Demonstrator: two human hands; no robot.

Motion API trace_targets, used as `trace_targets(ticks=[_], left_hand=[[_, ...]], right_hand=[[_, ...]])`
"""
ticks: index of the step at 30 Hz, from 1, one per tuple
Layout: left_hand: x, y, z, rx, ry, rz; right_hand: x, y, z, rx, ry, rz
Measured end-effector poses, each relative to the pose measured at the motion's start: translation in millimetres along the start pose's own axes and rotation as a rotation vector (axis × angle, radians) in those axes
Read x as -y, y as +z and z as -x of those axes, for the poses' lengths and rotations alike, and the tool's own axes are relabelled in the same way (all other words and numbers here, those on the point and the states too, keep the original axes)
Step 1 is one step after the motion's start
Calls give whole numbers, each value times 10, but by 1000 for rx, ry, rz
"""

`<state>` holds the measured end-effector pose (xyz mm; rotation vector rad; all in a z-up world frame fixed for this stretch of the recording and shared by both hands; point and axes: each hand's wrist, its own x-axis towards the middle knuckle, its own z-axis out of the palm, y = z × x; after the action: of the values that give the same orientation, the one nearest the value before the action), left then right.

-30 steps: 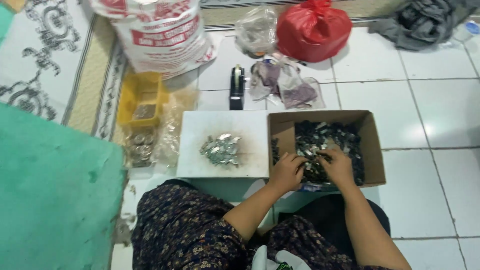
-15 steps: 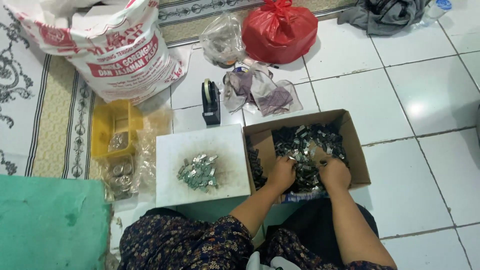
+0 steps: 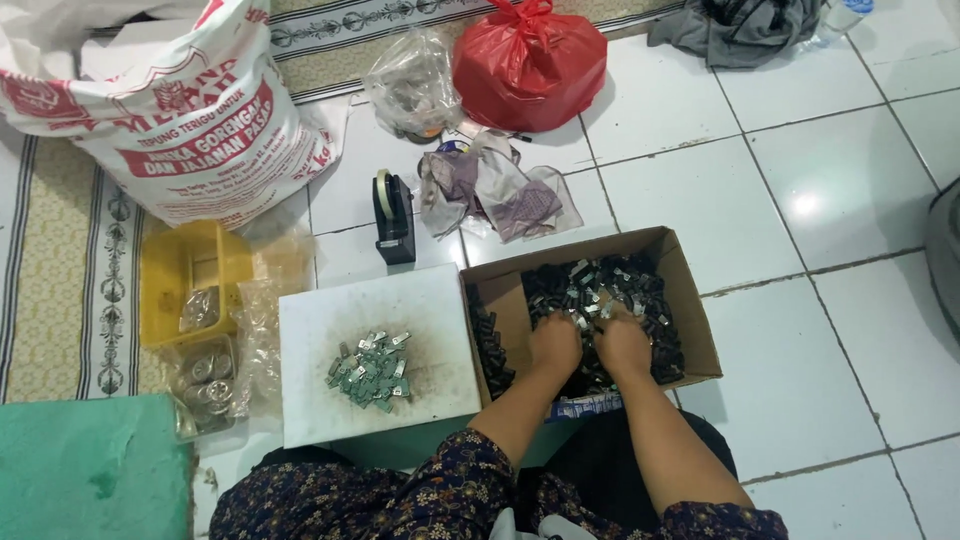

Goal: The person sorts small metal and plastic components from a cardboard box, placing selected pieces onto a white board and then into a plastic bag.

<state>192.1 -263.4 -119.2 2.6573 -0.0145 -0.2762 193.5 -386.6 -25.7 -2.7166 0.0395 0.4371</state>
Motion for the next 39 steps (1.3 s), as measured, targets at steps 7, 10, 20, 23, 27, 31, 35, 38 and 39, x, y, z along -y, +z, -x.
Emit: trace_targets(ticks=[7,10,20,23,27,31,35,38,39], left_hand=[[-259,-288,10,37,-240,108],[-386,-482,63,76,-294,205],[-475,-520,101,106,-355,323],[-375,-366,59,89,-288,349],[-246,-401,65,122,-257,475],[-183,-325,-6,74,-325,588],[-249,-481,33,25,-359,641],[-245,-486,41,-2,-365,654],[-245,-487,53,-18,-364,673]], right_hand=[[-102,159,-105,24,18,56],[-151,193,-119,27,24,35],[-315,380,-241,82,81,-84],[-324,397,-254,83,79,-101],[-262,304,-224,91,118,-187],[-320,330,-250,82,151,-254],[-390,407,-285,42,170,-309],[-393,404,-287,24,171,-282],[-383,394,-278,13,171,-255]])
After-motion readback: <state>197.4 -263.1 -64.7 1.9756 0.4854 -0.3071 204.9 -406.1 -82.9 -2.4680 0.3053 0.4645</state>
